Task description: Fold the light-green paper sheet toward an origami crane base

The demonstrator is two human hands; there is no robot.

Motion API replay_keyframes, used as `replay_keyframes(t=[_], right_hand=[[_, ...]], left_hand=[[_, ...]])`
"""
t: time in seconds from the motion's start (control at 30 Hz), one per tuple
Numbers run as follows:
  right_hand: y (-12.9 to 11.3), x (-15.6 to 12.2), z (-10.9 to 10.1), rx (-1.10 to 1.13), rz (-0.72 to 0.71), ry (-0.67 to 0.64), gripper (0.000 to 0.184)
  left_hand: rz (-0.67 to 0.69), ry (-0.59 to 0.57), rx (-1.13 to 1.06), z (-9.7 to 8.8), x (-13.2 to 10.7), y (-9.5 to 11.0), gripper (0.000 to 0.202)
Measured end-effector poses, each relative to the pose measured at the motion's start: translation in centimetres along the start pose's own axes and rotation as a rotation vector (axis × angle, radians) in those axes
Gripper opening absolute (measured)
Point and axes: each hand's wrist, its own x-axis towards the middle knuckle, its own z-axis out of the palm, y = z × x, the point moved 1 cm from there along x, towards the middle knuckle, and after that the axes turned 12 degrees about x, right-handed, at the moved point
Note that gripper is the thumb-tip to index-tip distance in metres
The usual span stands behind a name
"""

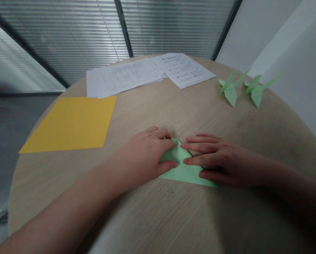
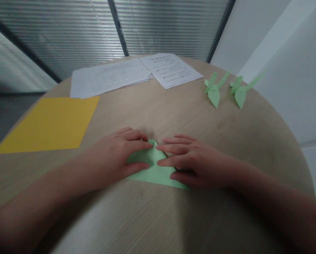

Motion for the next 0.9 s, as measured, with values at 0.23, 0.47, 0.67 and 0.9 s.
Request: replay_keyframes(t=[0.23,0.47,0.67,0.9], right_hand=[[0.06,0.01,0.03,-0.018,0.004,-0.017,0.039],[0.06,0.0,0.16,-0.017,0.006,0.002,0.039],[0.04,0.04,0.13,-0.036,0.015,-0.015,0.04],[0.04,0.04,0.11,-0.021,0.028,-0.01,0.04]], left_hand=[[-0.024,-0.017,0.047,-0.05,0.14,0.29,0.03],[-0.038,-0.036,0.082,-0.24,0.35,0.71,0.035],[-0.043,-0.035,0.101,-0.16,0.37,0.66,0.033],[-0.046,-0.038,0.1,-0.15,0.37,0.69,0.033]])
